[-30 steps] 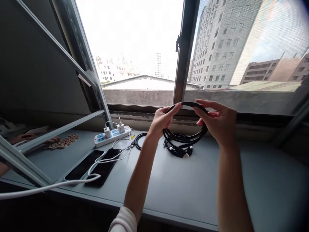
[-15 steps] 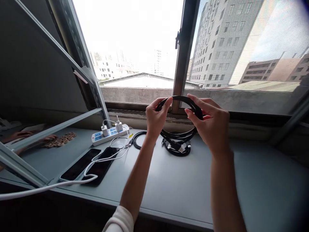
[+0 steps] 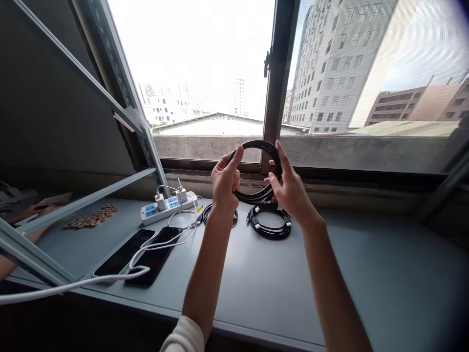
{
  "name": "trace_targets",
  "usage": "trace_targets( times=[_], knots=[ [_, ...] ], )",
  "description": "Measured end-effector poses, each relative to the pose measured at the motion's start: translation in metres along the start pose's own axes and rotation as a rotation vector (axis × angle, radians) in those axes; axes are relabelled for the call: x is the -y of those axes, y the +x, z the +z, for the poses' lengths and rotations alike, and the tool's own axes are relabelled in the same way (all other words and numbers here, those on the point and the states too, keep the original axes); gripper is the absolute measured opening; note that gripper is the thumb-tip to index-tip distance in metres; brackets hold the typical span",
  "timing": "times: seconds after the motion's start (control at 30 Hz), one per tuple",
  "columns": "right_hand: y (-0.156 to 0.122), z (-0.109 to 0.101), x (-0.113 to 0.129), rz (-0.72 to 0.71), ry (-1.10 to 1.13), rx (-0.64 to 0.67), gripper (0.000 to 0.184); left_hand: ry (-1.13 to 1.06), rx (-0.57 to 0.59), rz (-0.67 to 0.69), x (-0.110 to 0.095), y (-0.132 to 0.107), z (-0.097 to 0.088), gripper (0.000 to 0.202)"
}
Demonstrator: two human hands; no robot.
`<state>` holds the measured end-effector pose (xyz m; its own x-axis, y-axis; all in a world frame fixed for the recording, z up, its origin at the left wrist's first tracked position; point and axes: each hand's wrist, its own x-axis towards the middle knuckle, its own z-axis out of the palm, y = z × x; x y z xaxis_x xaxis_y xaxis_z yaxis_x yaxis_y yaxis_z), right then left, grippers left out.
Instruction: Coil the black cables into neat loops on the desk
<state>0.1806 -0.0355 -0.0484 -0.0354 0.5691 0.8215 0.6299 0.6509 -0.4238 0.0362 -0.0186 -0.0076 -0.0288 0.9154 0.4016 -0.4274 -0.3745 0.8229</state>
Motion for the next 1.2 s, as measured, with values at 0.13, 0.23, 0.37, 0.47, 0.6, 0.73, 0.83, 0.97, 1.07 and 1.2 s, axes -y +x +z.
trace_targets(
  times=[0.13, 0.23, 0.37, 0.47, 0.6, 0.73, 0.83, 0.97, 1.07, 1.2],
  knots=[
    [0.000, -0.010, 0.010, 0.069, 0.021, -0.020, 0.058, -0.058, -0.006, 0.018, -0.007, -0.007, 0.003, 0.029],
    [-0.001, -0.016, 0.018, 0.054, 0.002, -0.058, 0.054, -0.059, 0.006, 0.016, -0.013, -0.013, 0.004, 0.026],
    [-0.001, -0.021, 0.028, 0.026, -0.044, -0.104, 0.049, -0.081, 0.048, 0.047, -0.022, -0.023, 0.005, 0.024],
    [-0.002, -0.026, 0.035, -0.002, -0.038, -0.137, 0.045, -0.077, 0.119, 0.077, -0.026, -0.027, 0.004, 0.023],
    [-0.003, -0.034, 0.042, 0.045, 0.047, -0.159, 0.036, -0.023, 0.212, 0.068, -0.024, -0.021, 0.000, 0.021],
    [-0.004, -0.043, 0.045, 0.126, 0.075, -0.137, 0.015, 0.010, 0.386, -0.035, -0.016, -0.013, -0.001, 0.021],
    [-0.004, -0.050, 0.045, 0.155, 0.093, -0.134, 0.019, 0.023, 0.455, -0.072, -0.011, -0.011, 0.002, 0.023],
    [-0.001, -0.055, 0.034, 0.237, 0.152, -0.135, 0.034, 0.158, 0.471, -0.121, -0.004, -0.010, 0.004, 0.029],
    [0.001, -0.053, 0.010, 0.322, 0.190, -0.198, 0.037, 0.332, 0.515, -0.142, 0.009, -0.003, 0.003, 0.029],
    [0.000, -0.040, -0.035, 0.564, 0.093, -0.115, 0.038, 0.639, 0.522, -0.315, 0.048, 0.014, 0.001, 0.021]
  ],
)
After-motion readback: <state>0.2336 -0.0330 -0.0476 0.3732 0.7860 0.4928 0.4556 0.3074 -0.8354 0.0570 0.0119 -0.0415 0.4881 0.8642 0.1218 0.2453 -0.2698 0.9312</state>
